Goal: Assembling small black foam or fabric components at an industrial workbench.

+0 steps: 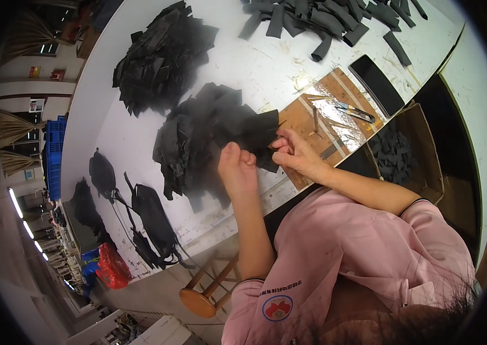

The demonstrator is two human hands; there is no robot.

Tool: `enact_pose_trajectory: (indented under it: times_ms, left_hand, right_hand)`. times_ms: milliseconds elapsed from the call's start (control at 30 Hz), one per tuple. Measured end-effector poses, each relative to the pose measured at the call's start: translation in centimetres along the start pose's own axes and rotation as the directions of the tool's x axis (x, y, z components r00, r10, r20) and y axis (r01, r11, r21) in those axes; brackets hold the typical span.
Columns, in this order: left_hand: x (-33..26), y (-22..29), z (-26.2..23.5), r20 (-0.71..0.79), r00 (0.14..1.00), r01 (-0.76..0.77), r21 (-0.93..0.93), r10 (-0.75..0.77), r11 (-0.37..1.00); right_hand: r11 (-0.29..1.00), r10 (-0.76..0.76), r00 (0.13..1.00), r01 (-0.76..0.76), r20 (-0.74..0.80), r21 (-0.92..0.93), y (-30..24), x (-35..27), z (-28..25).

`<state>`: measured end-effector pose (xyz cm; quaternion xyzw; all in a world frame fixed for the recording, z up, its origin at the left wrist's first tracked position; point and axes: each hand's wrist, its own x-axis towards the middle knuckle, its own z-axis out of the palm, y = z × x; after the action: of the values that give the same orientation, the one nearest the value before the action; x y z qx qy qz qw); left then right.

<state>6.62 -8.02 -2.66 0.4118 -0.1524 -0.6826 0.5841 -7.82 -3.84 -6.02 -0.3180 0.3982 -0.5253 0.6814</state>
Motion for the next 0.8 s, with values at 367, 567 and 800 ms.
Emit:
enact_pose_trajectory:
  times_ms: [367, 567, 800]
  left_hand:
    - [-2.1, -0.7, -0.6, -0.299, 0.944, -0.08, 0.21, 0.142, 0.974]
    - [-4.2, 0.3, 2.4, 0.183, 0.84, -0.474, 0.703, 0.511, 0.529]
    - [-3.9, -0.2, 2.4, 0.26, 0.874, -0.439, 0.786, 0.411, 0.436]
  right_hand:
    - [0.97, -0.184, 0.98, 0.168, -0.075, -0.178, -1.3, 1.1, 1.8]
    - [0.329, -0.575, 0.805, 0.392, 0.146, -0.859, -3.2, 0.0, 2.2]
    - [-0.034, -0.533, 0.735, 0.477, 0.419, -0.878, -4.4, -0.8, 2.6]
